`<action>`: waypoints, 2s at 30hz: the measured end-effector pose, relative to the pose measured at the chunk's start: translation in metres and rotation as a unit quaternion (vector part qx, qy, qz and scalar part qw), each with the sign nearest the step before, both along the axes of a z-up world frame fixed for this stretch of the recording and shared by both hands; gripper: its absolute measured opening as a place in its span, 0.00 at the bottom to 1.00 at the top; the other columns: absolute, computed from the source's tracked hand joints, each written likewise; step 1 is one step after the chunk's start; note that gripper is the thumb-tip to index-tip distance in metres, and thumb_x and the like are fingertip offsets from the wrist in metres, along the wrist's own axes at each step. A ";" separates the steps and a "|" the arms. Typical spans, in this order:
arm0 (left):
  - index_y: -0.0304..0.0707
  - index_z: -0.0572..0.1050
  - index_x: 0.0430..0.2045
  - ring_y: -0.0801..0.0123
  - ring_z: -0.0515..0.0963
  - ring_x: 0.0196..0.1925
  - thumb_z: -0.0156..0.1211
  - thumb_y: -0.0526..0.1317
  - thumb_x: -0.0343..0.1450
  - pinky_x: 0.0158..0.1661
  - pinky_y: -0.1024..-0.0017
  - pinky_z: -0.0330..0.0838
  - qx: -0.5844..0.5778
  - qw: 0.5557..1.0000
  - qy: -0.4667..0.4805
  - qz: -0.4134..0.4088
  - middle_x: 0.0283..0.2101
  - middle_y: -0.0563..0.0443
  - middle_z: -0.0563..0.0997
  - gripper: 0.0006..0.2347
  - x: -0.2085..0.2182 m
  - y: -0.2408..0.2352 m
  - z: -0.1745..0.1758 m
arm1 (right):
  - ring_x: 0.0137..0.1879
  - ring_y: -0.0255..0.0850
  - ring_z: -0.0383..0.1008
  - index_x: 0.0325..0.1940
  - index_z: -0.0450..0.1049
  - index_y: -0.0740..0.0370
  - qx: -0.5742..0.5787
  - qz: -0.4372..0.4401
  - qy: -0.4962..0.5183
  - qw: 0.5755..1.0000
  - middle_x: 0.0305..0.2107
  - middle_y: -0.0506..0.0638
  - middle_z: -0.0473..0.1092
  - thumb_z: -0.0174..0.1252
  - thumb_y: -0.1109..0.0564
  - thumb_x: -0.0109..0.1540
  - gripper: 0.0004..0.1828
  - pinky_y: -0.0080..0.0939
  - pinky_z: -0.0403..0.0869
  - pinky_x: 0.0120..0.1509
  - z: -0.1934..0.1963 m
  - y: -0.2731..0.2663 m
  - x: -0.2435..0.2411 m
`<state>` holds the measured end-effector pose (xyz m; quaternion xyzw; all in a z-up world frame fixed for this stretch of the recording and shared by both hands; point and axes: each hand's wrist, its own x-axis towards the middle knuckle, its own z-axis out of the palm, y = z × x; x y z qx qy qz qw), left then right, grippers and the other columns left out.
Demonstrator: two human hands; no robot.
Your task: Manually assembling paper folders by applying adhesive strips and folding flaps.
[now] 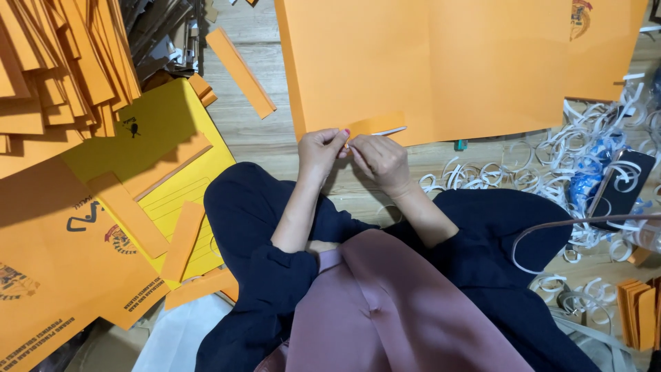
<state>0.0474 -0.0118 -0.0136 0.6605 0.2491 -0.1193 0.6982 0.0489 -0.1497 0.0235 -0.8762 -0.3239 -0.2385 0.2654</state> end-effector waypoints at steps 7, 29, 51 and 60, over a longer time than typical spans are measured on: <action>0.32 0.78 0.24 0.75 0.76 0.17 0.59 0.36 0.63 0.22 0.82 0.73 0.014 1.000 -0.008 -0.006 0.15 0.46 0.76 0.05 -0.002 0.003 0.006 | 0.31 0.44 0.72 0.32 0.71 0.61 0.034 0.032 -0.011 0.999 0.25 0.50 0.70 0.50 0.59 0.60 0.05 0.37 0.72 0.37 0.001 0.000 -0.001; 0.28 0.76 0.28 0.71 0.78 0.20 0.59 0.36 0.62 0.25 0.79 0.75 0.001 1.000 -0.002 -0.002 0.17 0.40 0.76 0.08 -0.004 0.002 0.014 | 0.30 0.47 0.72 0.31 0.70 0.63 0.049 0.039 -0.013 0.998 0.23 0.53 0.68 0.50 0.59 0.60 0.06 0.40 0.72 0.34 0.008 -0.001 -0.001; 0.34 0.77 0.26 0.66 0.79 0.22 0.60 0.37 0.63 0.27 0.76 0.75 0.017 0.999 -0.040 0.027 0.19 0.38 0.77 0.05 -0.006 0.043 0.016 | 0.37 0.34 0.68 0.39 0.66 0.62 0.353 -0.166 0.188 0.901 0.29 0.46 0.64 0.48 0.67 0.58 0.06 0.27 0.66 0.41 -0.030 -0.115 0.028; 0.29 0.72 0.28 0.76 0.75 0.19 0.58 0.30 0.64 0.23 0.86 0.70 -0.029 0.989 -0.023 0.144 0.23 0.48 0.77 0.04 -0.007 0.065 0.042 | 0.39 0.33 0.69 0.54 0.55 0.54 0.264 -0.540 -0.215 0.770 0.36 0.48 0.65 0.47 0.63 0.62 0.17 0.29 0.79 0.43 -0.040 -0.243 0.036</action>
